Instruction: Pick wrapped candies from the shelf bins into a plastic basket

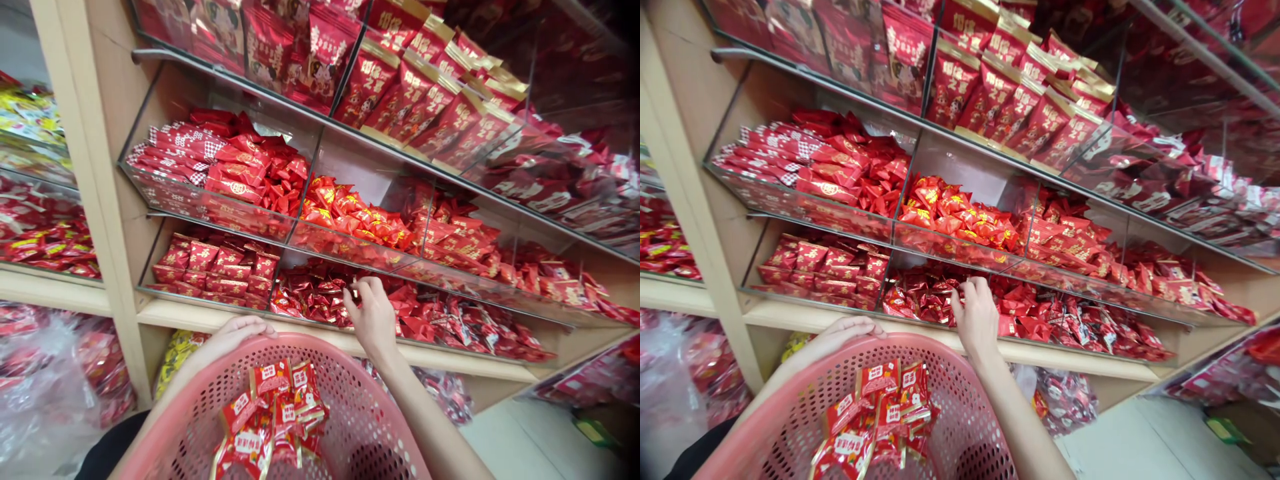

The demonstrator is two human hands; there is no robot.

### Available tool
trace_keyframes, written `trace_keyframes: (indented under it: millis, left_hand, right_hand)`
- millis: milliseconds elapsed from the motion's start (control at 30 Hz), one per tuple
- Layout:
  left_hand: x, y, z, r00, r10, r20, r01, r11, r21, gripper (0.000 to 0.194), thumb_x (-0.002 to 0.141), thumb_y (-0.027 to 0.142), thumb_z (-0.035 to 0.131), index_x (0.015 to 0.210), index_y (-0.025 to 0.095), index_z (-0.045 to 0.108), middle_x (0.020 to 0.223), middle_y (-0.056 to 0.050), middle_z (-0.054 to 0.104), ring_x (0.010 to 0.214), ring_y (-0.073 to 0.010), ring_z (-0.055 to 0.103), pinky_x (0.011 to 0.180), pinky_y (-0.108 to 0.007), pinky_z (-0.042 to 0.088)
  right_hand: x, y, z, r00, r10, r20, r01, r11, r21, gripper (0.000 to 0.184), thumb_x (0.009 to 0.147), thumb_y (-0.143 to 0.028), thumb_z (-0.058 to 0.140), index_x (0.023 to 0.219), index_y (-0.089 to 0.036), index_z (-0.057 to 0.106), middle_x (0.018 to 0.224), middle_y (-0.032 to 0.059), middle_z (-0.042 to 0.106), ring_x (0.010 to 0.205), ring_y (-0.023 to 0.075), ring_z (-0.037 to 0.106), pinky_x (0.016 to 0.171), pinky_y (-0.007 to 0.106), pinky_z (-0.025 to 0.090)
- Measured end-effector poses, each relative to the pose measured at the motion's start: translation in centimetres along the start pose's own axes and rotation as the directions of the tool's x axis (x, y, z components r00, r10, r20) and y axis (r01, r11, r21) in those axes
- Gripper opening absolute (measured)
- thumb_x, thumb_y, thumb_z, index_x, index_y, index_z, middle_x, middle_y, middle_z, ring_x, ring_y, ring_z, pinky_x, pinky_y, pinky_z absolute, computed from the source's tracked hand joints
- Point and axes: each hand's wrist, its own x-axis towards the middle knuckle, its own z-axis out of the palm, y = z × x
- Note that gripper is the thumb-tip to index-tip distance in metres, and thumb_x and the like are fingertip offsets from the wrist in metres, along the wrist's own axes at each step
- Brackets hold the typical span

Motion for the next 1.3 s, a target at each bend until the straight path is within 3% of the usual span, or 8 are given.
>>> trace_keyframes:
  millis: [133,233,333,500,633,833,1133,1300]
  left_hand:
    - [0.1,-0.1,0.0,1.0,-0.006,0.007,0.006,1.0,0.016,0.028,0.079,0.037,0.057,0.085,0.012,0.067,0.094,-0.009,0.066,0.092,-0.0196,0.059,0.091,-0.029,0.04]
    - [0.1,0.0,-0.1,1.0,0.005,-0.002,-0.005,1.0,0.021,0.028,0.078,0.037,0.057,0.083,0.012,0.067,0.092,-0.009,0.066,0.091,-0.0194,0.06,0.091,-0.03,0.04]
    - [0.0,0.0,-0.1,1.0,0.006,-0.015,-0.006,1.0,0.011,0.027,0.078,0.036,0.057,0.085,0.011,0.068,0.094,-0.009,0.066,0.09,-0.0196,0.06,0.089,-0.029,0.041]
    - [0.2,-0.6,-0.5,1.0,0.005,-0.02,-0.005,1.0,0.003,0.027,0.078,0.035,0.057,0.084,0.012,0.068,0.095,-0.008,0.067,0.091,-0.0192,0.06,0.09,-0.029,0.041]
    - [0.4,-0.9,-0.5,1.0,0.016,-0.016,-0.015,1.0,0.001,0.027,0.078,0.036,0.057,0.084,0.012,0.069,0.094,-0.008,0.067,0.091,-0.0188,0.06,0.09,-0.028,0.041]
    - [0.5,-0.9,-0.5,1.0,0.023,-0.019,-0.023,1.0,0.005,0.029,0.077,0.038,0.057,0.084,0.012,0.069,0.092,-0.008,0.067,0.09,-0.019,0.06,0.09,-0.029,0.042]
    - [0.6,-1.3,-0.7,1.0,0.003,-0.024,-0.003,1.0,-0.008,0.027,0.079,0.035,0.057,0.085,0.012,0.068,0.095,-0.008,0.066,0.091,-0.0189,0.06,0.091,-0.029,0.041]
    - [0.2,-0.7,-0.3,1.0,0.001,-0.023,-0.001,1.0,-0.02,0.029,0.082,0.035,0.054,0.087,0.01,0.066,0.094,-0.008,0.066,0.089,-0.0182,0.06,0.089,-0.027,0.041]
  right_hand:
    - [1.5,-4.1,1.2,0.944,-0.222,0.243,0.2,0.973,0.113,0.017,0.085,-0.025,0.047,0.079,-0.019,0.062,0.084,0.0051,0.06,0.083,0.0172,0.053,0.074,0.027,0.04]
    - [2.6,-7.1,3.4,0.849,-0.255,0.462,0.241,0.966,0.09,0.013,0.081,-0.024,0.053,0.077,-0.019,0.064,0.083,0.0051,0.064,0.083,0.0181,0.055,0.072,0.027,0.041]
    - [3.3,-9.0,5.3,0.789,-0.242,0.565,0.273,0.962,0.031,0.014,0.079,-0.023,0.052,0.081,-0.017,0.065,0.089,0.008,0.066,0.087,0.0203,0.057,0.069,0.027,0.042]
    - [3.3,-9.8,6.8,0.75,-0.199,0.631,0.268,0.963,-0.015,0.022,0.077,-0.022,0.05,0.095,-0.017,0.064,0.095,0.0096,0.067,0.089,0.0223,0.061,0.066,0.028,0.044]
    - [3.3,-9.8,7.3,0.748,-0.114,0.654,0.171,0.985,-0.023,0.028,0.077,-0.027,0.052,0.102,-0.018,0.06,0.1,0.0097,0.066,0.088,0.0238,0.063,0.066,0.03,0.045]
    - [3.6,-10.1,7.8,0.727,0.024,0.686,0.0,0.999,-0.035,0.026,0.073,-0.026,0.056,0.096,-0.017,0.062,0.099,0.0113,0.066,0.091,0.0248,0.063,0.066,0.03,0.045]
    - [3.0,-9.7,7.8,0.799,0.033,0.6,-0.05,0.999,0.013,0.022,0.078,-0.026,0.048,0.09,-0.019,0.065,0.093,0.0106,0.067,0.083,0.0216,0.063,0.06,0.027,0.041]
    - [3.7,-9.8,7.9,0.743,0.069,0.666,-0.096,0.995,0.004,0.022,0.075,-0.019,0.049,0.086,-0.019,0.067,0.093,0.0106,0.067,0.084,0.0211,0.063,0.059,0.025,0.039]
